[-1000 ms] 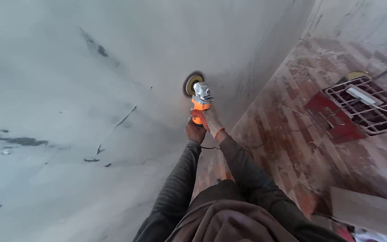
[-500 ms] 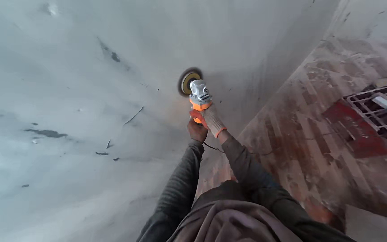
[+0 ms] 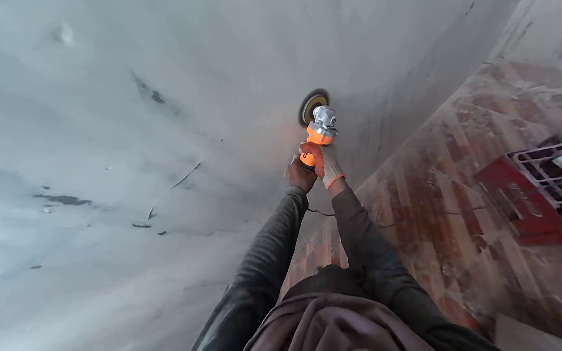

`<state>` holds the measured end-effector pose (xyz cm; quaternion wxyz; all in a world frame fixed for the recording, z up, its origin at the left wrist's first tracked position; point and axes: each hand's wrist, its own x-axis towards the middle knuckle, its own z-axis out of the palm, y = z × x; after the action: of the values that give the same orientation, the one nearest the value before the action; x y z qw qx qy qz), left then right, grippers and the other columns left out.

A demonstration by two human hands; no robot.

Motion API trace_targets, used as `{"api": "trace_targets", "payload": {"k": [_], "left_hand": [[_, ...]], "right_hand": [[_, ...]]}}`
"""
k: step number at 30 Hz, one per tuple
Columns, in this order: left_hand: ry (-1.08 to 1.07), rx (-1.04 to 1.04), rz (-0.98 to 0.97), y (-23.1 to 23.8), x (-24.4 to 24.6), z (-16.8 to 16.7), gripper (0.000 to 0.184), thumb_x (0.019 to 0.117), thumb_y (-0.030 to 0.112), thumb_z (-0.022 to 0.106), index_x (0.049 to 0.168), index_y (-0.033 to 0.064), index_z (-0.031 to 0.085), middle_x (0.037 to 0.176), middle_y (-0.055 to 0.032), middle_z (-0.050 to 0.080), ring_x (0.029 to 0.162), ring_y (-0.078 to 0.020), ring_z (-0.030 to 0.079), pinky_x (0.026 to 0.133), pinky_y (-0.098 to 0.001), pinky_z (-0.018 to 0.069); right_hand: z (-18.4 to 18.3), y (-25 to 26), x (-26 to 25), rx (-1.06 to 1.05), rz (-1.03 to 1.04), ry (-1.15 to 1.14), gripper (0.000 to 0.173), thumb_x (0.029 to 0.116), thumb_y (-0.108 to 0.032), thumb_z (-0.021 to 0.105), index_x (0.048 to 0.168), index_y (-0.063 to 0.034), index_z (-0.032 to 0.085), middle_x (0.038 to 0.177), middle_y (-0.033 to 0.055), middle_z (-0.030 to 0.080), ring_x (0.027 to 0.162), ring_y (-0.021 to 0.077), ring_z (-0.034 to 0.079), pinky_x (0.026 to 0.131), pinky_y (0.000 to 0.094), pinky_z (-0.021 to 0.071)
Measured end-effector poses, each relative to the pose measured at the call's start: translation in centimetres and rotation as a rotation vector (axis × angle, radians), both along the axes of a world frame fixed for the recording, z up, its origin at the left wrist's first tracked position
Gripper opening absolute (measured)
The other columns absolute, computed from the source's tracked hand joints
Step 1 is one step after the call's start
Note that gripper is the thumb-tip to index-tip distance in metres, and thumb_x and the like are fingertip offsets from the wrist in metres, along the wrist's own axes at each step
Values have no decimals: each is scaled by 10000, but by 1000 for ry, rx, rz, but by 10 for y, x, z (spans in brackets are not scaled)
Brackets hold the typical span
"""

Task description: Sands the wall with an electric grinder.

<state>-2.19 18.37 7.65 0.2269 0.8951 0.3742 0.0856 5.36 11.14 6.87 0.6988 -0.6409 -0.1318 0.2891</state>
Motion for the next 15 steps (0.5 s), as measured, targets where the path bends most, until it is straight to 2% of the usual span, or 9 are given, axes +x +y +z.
{"api": "trace_targets", "payload": {"k": [2, 3, 5, 7, 9, 10, 13, 15], "left_hand": [[-44, -13, 24, -1, -6, -1, 506, 765, 292, 796, 1199, 76, 653, 990, -124, 741, 953, -305, 719, 847, -565, 566], [-88, -22, 39, 0, -11, -3, 500, 756, 275, 800, 1186, 65, 656, 977, -127, 739, 941, -303, 719, 846, -565, 568], [-208, -37, 59, 6, -25, -2, 464, 755, 259, 809, 1137, 40, 663, 935, -133, 733, 909, -298, 716, 837, -560, 565], [-317, -33, 53, 11, -38, 4, 430, 756, 239, 816, 1099, 19, 679, 903, -135, 732, 878, -285, 719, 827, -545, 570], [-332, -19, 32, 14, -45, 7, 455, 734, 242, 827, 1105, 26, 675, 897, -126, 733, 868, -271, 722, 818, -538, 579], [-302, -24, 22, 15, -46, 6, 468, 730, 236, 833, 1116, 27, 669, 902, -129, 731, 871, -279, 720, 819, -546, 576], [-212, -41, -3, 12, -44, -4, 481, 750, 269, 813, 1142, 30, 666, 934, -128, 733, 894, -275, 721, 833, -530, 578], [-173, -49, -3, 6, -39, -7, 468, 757, 290, 789, 1127, 29, 670, 938, -126, 731, 905, -275, 715, 840, -528, 571]], "right_hand": [[1, 1, -5, -45, 43, -49, 416, 889, -438, 713, 1178, -141, 683, 970, 60, 696, 791, 145, 642, 679, 371, 544], [5, 2, -11, -71, 77, -93, 413, 924, -412, 702, 1224, -130, 669, 1008, 74, 700, 822, 153, 651, 719, 384, 556], [23, 4, -28, -68, 62, -113, 497, 899, -392, 742, 1281, -101, 613, 1010, 123, 689, 783, 209, 655, 672, 430, 563], [37, 9, -41, -71, 61, -158, 554, 913, -402, 745, 1350, -108, 575, 1088, 143, 696, 844, 244, 684, 712, 466, 584], [38, 10, -47, -91, 93, -185, 517, 955, -393, 689, 1372, -113, 567, 1145, 147, 691, 919, 253, 683, 776, 478, 576], [33, 9, -47, -103, 110, -174, 495, 977, -393, 660, 1373, -109, 575, 1154, 158, 688, 932, 261, 679, 788, 487, 571], [22, 9, -43, -82, 52, -106, 481, 923, -426, 708, 1266, -102, 616, 968, 119, 676, 736, 209, 633, 648, 430, 546], [18, 5, -38, -77, 50, -75, 444, 913, -362, 718, 1258, -97, 629, 1000, 102, 696, 778, 181, 660, 687, 396, 568]]}}
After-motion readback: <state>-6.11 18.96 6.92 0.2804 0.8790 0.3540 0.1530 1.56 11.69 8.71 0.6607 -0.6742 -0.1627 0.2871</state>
